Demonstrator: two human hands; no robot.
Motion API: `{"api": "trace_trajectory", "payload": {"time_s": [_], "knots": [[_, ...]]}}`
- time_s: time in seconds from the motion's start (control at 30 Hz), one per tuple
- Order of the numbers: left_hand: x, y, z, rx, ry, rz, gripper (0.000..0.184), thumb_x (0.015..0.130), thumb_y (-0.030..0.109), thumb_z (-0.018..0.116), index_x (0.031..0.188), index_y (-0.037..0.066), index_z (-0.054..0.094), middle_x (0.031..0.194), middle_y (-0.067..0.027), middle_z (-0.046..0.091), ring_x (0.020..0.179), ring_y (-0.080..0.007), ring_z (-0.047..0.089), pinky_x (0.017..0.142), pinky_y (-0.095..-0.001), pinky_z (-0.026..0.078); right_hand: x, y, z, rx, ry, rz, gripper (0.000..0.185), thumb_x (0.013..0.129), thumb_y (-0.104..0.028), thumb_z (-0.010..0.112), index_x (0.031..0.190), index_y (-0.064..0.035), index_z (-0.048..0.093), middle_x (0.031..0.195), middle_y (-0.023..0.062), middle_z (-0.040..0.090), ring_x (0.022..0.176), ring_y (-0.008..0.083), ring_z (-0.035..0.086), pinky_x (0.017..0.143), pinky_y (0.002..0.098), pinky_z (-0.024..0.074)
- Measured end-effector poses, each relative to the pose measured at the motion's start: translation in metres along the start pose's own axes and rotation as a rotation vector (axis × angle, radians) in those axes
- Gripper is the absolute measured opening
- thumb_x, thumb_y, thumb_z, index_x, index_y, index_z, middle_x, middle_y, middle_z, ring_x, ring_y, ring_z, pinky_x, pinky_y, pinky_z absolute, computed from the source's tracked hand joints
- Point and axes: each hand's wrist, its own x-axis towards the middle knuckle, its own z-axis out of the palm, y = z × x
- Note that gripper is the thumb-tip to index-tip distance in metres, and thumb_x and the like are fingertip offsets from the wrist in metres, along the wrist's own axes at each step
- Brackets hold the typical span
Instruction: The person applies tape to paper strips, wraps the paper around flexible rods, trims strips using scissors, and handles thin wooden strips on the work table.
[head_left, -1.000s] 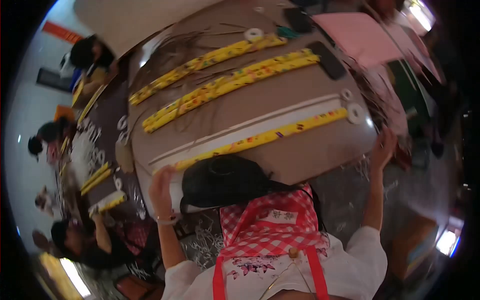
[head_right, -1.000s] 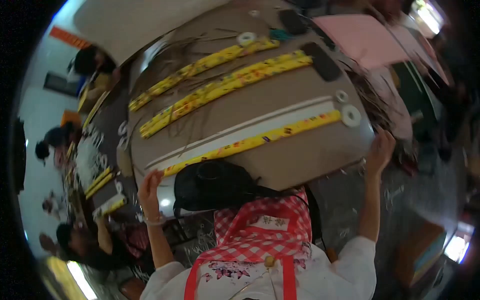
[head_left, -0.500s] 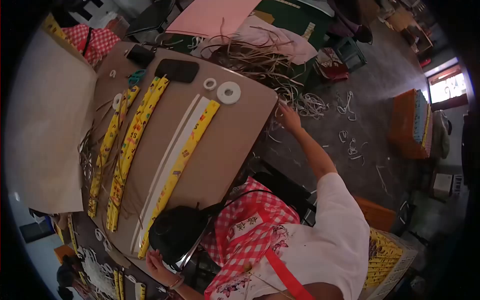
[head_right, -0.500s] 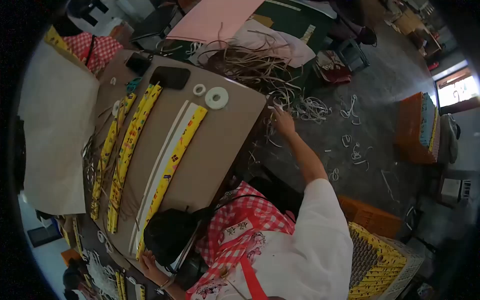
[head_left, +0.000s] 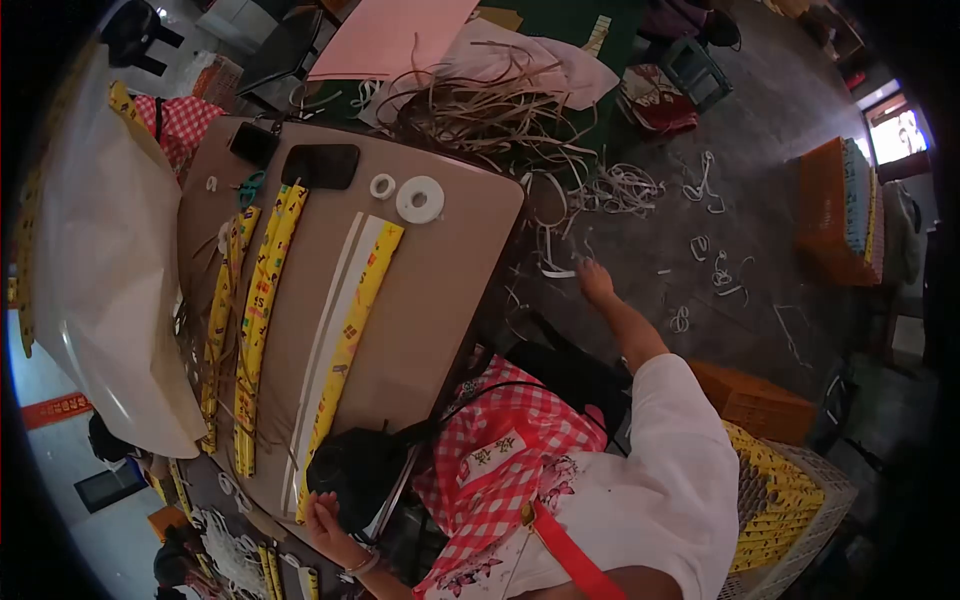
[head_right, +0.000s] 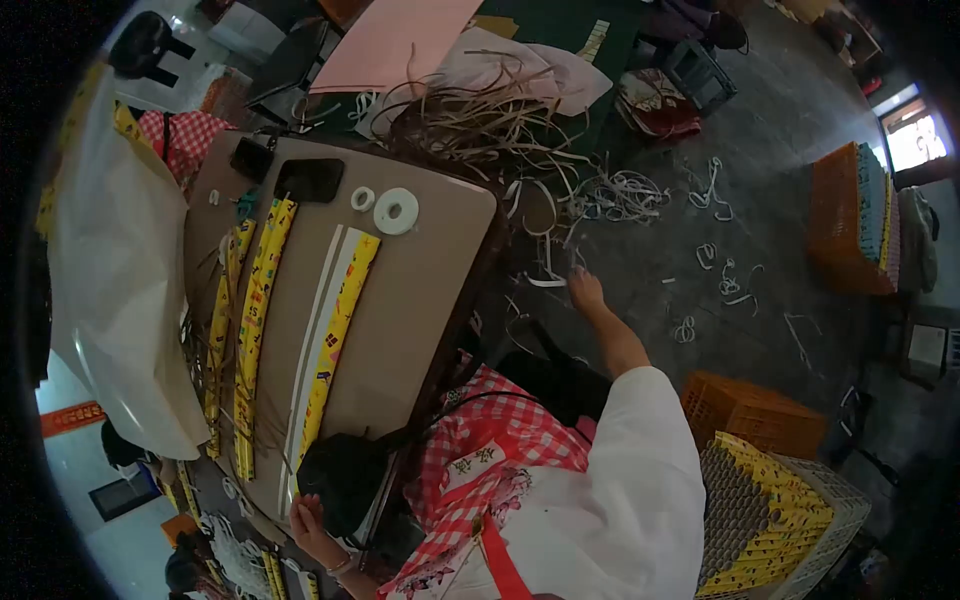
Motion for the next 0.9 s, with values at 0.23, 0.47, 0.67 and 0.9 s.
{"api": "trace_trajectory", "payload": {"time_s": [0.23,0.47,0.67,0.9], "knots": [[-0.008,-0.003,-0.003,-0.056,-0.035,-0.007,0.032,0.097,0.021,0.049,0.121,0.000,0.055,0.102,-0.0093,0.065,0.090,-0.0163,0.063,0.078,-0.0272,0.050,0.000,-0.020,-0.018,0.152,0.154,-0.036,0.053,0.080,-0.009,0.056,0.132,-0.0131,0.043,0.107,0.0142,0.057,0.099,0.0332,0.055,0.086,0.0446,0.0415],[-0.023,0.002,-0.010,-0.038,0.053,0.000,0.030,0.098,0.019,0.047,0.117,-0.002,0.056,0.099,-0.0111,0.064,0.089,-0.0172,0.063,0.078,-0.0275,0.049,0.110,-0.062,-0.055,0.575,0.359,0.220,0.060,0.081,-0.003,0.051,0.138,-0.0137,0.035,0.108,0.0171,0.058,0.097,0.0354,0.056,0.083,0.0462,0.0436],[-0.038,0.004,-0.008,-0.014,0.120,-0.055,0.030,0.098,0.019,0.046,0.118,-0.003,0.056,0.098,-0.0109,0.065,0.088,-0.0168,0.063,0.077,-0.0274,0.050,0.116,-0.073,-0.090,0.766,0.383,0.371,0.062,0.078,-0.003,0.052,0.138,-0.0127,0.036,0.112,0.0137,0.058,0.098,0.0330,0.059,0.083,0.0391,0.0455],[-0.029,0.006,-0.002,0.050,0.071,-0.052,0.030,0.098,0.019,0.045,0.118,-0.003,0.055,0.098,-0.0110,0.065,0.088,-0.0167,0.063,0.076,-0.0273,0.050,0.077,-0.037,-0.046,1.473,0.424,0.364,0.069,0.084,-0.008,0.054,0.147,-0.0126,0.024,0.093,0.0072,0.063,0.080,0.0157,0.060,0.071,0.0315,0.0461]]}}
